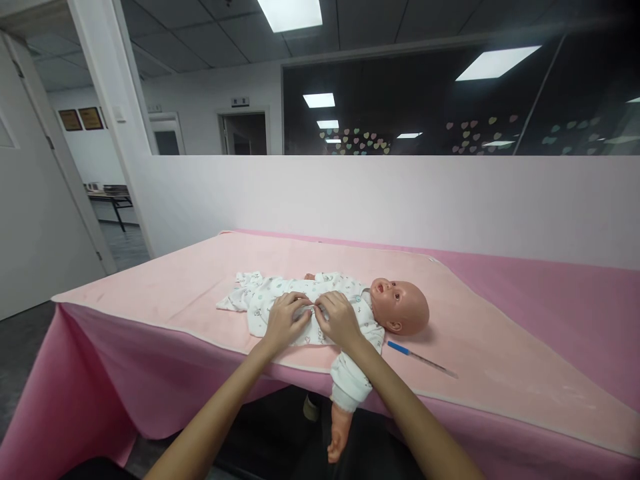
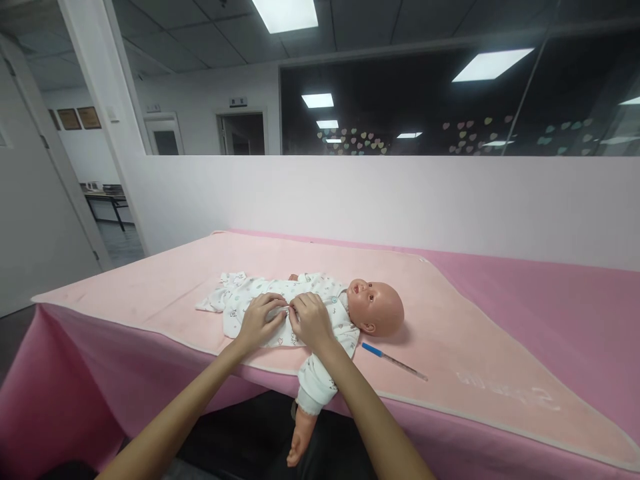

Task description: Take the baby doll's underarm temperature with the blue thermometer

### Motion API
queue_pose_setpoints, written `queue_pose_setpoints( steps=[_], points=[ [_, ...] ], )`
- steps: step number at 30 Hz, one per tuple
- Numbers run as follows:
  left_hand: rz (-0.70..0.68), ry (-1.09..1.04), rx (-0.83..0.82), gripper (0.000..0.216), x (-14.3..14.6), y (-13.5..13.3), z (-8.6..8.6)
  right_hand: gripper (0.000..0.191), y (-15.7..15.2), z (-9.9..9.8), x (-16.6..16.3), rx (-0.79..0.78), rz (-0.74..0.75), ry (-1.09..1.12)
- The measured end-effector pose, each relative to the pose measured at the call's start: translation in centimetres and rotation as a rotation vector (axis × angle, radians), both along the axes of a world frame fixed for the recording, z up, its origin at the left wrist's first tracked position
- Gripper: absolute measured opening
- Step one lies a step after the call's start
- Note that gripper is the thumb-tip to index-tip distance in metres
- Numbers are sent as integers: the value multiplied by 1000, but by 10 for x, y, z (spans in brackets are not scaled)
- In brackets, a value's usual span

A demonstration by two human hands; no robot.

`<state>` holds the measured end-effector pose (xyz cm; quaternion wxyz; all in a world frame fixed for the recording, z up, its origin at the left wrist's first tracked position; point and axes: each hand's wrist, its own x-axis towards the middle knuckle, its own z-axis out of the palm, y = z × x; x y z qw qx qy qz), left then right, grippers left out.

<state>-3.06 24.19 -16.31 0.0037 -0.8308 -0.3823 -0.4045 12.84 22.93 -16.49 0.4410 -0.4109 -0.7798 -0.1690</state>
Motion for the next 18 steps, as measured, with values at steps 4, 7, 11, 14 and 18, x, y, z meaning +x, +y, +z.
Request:
queue_pose_setpoints(
  steps=[4, 7, 11, 14, 18],
  points=[
    [22, 0, 0, 21, 1, 1, -1, 9, -1, 0, 0, -7, -1, 17],
    [33, -3, 0, 21, 2, 1, -1, 8, -1, 1, 0, -20, 13, 39],
    [25, 8, -7, 21, 1, 1, -1, 8, -1, 0, 1, -34, 42, 56],
    [12, 23, -5, 21, 0, 2, -1, 8, 0, 0, 2, -36, 46, 70],
    [10, 53, 15, 22, 0, 0, -1, 8, 0, 0, 1, -29, 51, 70]
  ],
)
